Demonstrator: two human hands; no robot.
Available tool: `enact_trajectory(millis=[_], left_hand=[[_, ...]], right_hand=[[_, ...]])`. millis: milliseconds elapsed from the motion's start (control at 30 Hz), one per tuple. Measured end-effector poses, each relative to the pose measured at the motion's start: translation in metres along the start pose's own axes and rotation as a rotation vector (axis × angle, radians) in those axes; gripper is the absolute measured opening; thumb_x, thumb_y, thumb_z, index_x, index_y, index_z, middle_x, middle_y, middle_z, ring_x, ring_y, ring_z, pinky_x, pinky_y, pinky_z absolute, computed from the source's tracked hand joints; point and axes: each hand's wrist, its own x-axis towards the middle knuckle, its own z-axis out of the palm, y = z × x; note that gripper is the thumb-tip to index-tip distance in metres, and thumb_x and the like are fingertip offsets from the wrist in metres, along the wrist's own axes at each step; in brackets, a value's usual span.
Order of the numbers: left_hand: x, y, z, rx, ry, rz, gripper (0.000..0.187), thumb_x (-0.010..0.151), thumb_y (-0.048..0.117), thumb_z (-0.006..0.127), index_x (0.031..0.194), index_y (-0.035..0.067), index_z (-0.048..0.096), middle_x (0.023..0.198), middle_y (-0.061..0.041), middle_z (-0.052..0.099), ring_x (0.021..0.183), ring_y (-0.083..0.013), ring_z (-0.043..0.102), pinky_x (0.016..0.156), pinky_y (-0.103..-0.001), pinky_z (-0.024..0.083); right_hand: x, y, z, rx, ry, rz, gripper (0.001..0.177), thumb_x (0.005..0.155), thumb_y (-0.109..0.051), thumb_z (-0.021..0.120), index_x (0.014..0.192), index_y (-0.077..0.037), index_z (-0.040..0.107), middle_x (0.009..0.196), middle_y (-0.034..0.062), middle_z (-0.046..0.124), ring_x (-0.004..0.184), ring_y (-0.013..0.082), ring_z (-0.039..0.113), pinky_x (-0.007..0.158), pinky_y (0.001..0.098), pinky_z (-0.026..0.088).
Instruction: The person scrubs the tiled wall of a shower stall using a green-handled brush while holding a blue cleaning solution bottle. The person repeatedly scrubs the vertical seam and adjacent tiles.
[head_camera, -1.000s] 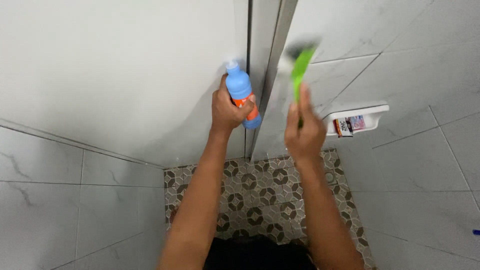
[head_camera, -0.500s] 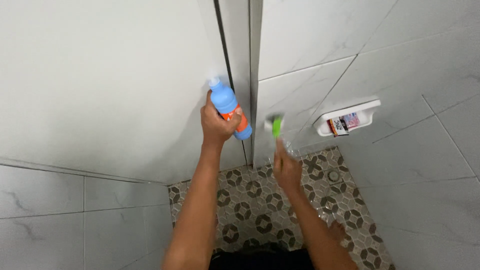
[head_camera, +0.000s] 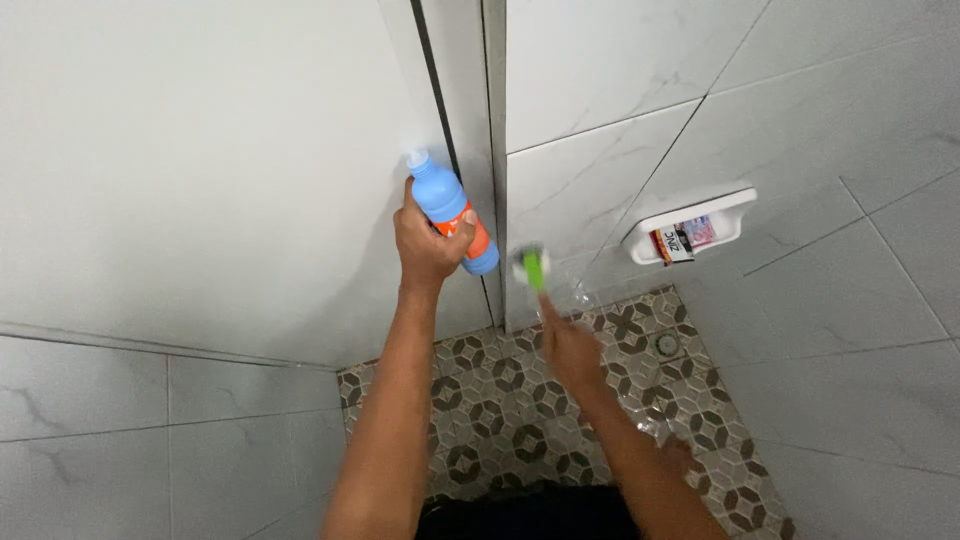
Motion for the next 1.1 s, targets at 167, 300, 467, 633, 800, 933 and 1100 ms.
enact_trajectory(millis=[167,300,467,633,800,933,1100], left_hand=[[0.0,0.004,0.001,0.015,0.006,-0.021,0.044,0.072,0.025,0.075,0.105,0.004,0.056,0.079,-0.023,0.07,0.074,-0.0392,0.073,0.067,-0.052,0.058],[-0.001,0.017,0.0,0.073,0.009,-0.064,0.044,0.071,0.029,0.077,0.103,0.008,0.056,0.079,-0.023,0.068,0.074,-0.043,0.073,0.065,-0.052,0.056],[-0.002,0.013,0.0,0.079,0.006,-0.072,0.047,0.072,0.033,0.076,0.105,0.005,0.055,0.078,-0.026,0.067,0.073,-0.0452,0.072,0.065,-0.055,0.055],[0.006,0.001,0.003,0.064,0.023,-0.038,0.046,0.072,0.035,0.076,0.103,0.006,0.057,0.078,-0.027,0.066,0.071,-0.0446,0.071,0.056,-0.044,0.051],[-0.002,0.005,-0.002,0.142,0.027,-0.005,0.043,0.074,0.03,0.077,0.101,0.007,0.054,0.073,-0.022,0.064,0.063,-0.0369,0.069,0.056,-0.039,0.052],[-0.002,0.019,-0.001,0.114,0.013,-0.011,0.043,0.074,0.031,0.075,0.102,0.005,0.054,0.074,-0.025,0.062,0.063,-0.0354,0.067,0.057,-0.042,0.051],[-0.003,0.004,-0.001,0.09,0.022,0.002,0.045,0.073,0.03,0.074,0.102,0.005,0.051,0.072,-0.024,0.062,0.062,-0.032,0.066,0.058,-0.042,0.051]], right_hand=[[0.029,-0.029,-0.067,0.179,0.214,-0.07,0.047,0.103,-0.017,0.051,0.15,-0.013,0.054,0.087,0.028,0.072,0.064,0.0451,0.071,0.051,0.052,0.052],[0.092,-0.1,-0.208,0.422,0.767,-0.341,0.041,0.108,-0.006,0.058,0.149,-0.009,0.058,0.112,0.0252,0.072,0.054,0.0352,0.065,0.048,0.0392,0.049],[0.111,-0.076,-0.188,0.352,0.862,-0.398,0.041,0.106,-0.005,0.06,0.147,-0.008,0.06,0.11,0.0226,0.076,0.066,0.0392,0.07,0.051,0.0423,0.049],[0.037,0.023,-0.057,0.099,0.5,-0.119,0.042,0.105,-0.017,0.052,0.145,-0.009,0.062,0.07,0.0222,0.071,0.047,0.0427,0.062,0.042,0.0478,0.043],[0.043,-0.003,-0.115,0.205,0.408,-0.123,0.041,0.102,-0.013,0.057,0.142,-0.014,0.063,0.081,0.0249,0.073,0.056,0.0454,0.067,0.047,0.0544,0.044],[0.099,-0.049,-0.215,0.273,0.672,-0.226,0.043,0.104,-0.014,0.062,0.147,-0.022,0.061,0.101,0.0132,0.077,0.051,0.0331,0.068,0.048,0.0415,0.05],[0.112,-0.064,-0.206,0.472,0.726,-0.331,0.039,0.106,-0.009,0.056,0.144,-0.002,0.06,0.12,0.0302,0.069,0.092,0.0456,0.073,0.07,0.0475,0.058]])
